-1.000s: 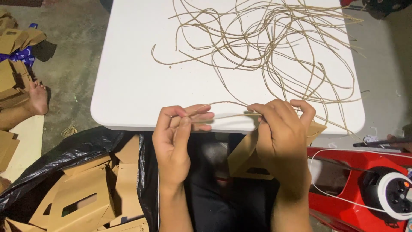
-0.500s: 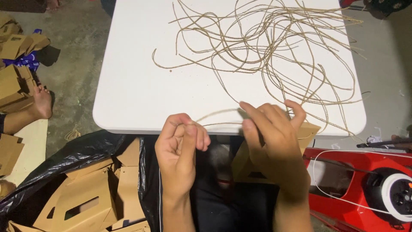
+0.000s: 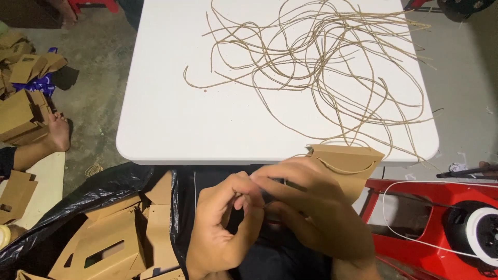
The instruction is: Assembling cardboard gift boxes by folding the templates and threading twine through holes to form handles.
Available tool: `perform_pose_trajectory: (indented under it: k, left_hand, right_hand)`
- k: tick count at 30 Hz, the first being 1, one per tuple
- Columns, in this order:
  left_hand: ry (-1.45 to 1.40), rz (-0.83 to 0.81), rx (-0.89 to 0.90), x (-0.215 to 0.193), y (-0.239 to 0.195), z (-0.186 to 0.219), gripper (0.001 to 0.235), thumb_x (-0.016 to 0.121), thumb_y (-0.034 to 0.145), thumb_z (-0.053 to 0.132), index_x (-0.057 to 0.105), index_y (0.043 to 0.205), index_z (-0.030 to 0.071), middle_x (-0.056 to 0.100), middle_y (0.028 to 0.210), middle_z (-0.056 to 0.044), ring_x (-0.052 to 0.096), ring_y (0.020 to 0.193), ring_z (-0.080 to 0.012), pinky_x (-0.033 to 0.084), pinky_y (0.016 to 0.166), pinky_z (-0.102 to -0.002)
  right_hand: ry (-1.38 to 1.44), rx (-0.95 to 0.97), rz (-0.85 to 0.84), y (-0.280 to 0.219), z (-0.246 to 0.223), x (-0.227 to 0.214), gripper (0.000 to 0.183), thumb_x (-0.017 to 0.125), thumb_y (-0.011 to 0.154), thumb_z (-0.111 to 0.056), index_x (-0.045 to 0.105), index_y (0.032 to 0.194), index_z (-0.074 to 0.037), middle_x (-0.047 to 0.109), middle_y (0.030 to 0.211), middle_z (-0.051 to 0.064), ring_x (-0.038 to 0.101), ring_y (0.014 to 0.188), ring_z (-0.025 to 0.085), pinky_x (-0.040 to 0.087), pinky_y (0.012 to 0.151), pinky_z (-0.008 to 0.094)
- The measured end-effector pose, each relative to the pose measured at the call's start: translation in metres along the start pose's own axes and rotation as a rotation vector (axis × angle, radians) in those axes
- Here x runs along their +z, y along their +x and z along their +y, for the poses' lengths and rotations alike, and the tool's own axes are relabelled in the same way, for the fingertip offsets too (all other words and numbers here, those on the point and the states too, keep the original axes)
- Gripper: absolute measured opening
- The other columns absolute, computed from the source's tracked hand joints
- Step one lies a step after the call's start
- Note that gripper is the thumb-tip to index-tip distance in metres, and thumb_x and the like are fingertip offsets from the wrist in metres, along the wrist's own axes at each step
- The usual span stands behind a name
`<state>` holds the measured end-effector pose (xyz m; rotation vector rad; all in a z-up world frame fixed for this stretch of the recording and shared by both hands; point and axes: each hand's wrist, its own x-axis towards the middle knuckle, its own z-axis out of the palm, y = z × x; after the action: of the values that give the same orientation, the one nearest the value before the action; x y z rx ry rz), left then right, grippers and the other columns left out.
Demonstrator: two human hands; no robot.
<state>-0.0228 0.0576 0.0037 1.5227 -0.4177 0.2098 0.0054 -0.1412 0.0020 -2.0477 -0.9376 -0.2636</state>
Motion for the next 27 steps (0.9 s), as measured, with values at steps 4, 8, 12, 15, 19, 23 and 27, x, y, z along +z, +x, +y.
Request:
perform_pose_trajectory:
  k: [4,8,12,15,19,23,27]
  left_hand:
    - [0.057,-0.006,-0.006,-0.002,-0.003,-0.001,0.014,0.062,0.104,0.002,0.061,0.093,0.010,0.044,0.079,0.003,0.041,0.067,-0.0113,0.034,0.064,-0.026]
    - [-0.031,-0.013,-0.001,0.003,0.000,-0.007,0.012,0.062,0.107,-0.001,0.065,0.098,0.007,0.056,0.073,0.002,0.051,0.061,-0.0100,0.045,0.059,-0.026]
    - [-0.028,0.045,-0.015,0.013,0.002,-0.016,0.013,0.068,0.111,0.011,0.067,0.098,0.007,0.062,0.071,0.001,0.051,0.059,-0.0075,0.039,0.056,-0.024]
    - [-0.134,0.165,0.047,0.021,0.006,-0.022,0.004,0.072,0.105,0.005,0.070,0.104,0.002,0.072,0.096,-0.012,0.071,0.088,-0.0206,0.060,0.080,-0.029]
    - [-0.117,0.216,0.053,0.015,0.011,-0.033,0.038,0.086,0.098,0.011,0.074,0.131,-0.003,0.074,0.126,-0.020,0.075,0.104,-0.0248,0.068,0.084,-0.030]
    - [0.002,0.206,0.067,0.020,0.010,-0.042,0.023,0.087,0.099,0.008,0.086,0.120,-0.001,0.081,0.111,-0.014,0.072,0.083,-0.0171,0.062,0.080,-0.026]
    - [0.006,0.266,0.119,0.028,0.011,-0.044,0.017,0.079,0.107,0.013,0.085,0.119,0.003,0.084,0.108,-0.019,0.084,0.095,-0.0259,0.070,0.088,-0.031]
  right_hand:
    - [0.043,0.118,-0.089,-0.010,0.005,0.003,0.036,0.054,0.116,-0.024,0.069,0.148,-0.017,0.081,0.137,0.010,0.078,0.115,0.030,0.059,0.095,0.043]
    - [-0.002,0.336,-0.208,-0.018,0.019,0.005,0.041,0.070,0.104,-0.012,0.075,0.144,-0.018,0.074,0.090,0.003,0.069,0.086,0.023,0.056,0.070,0.036]
    - [-0.029,0.239,-0.230,-0.010,0.015,-0.003,0.054,0.033,0.120,-0.046,0.078,0.135,-0.020,0.071,0.100,-0.001,0.070,0.089,0.014,0.055,0.077,0.031]
    - [0.087,0.406,-0.114,-0.009,0.015,-0.003,0.034,0.056,0.114,-0.040,0.079,0.099,-0.019,0.070,0.087,-0.002,0.068,0.082,0.010,0.053,0.075,0.028]
    - [0.132,0.286,0.298,-0.007,0.015,-0.005,0.028,0.063,0.111,-0.016,0.083,0.098,-0.002,0.080,0.094,0.008,0.075,0.087,0.017,0.058,0.083,0.029]
    - [0.136,0.371,0.368,-0.007,0.013,-0.003,0.030,0.063,0.112,-0.013,0.084,0.094,-0.001,0.080,0.087,0.006,0.073,0.083,0.015,0.057,0.079,0.028]
    - [0.124,0.320,0.271,-0.010,0.014,-0.001,0.027,0.064,0.110,-0.014,0.085,0.096,-0.004,0.080,0.086,0.005,0.075,0.081,0.016,0.060,0.077,0.028]
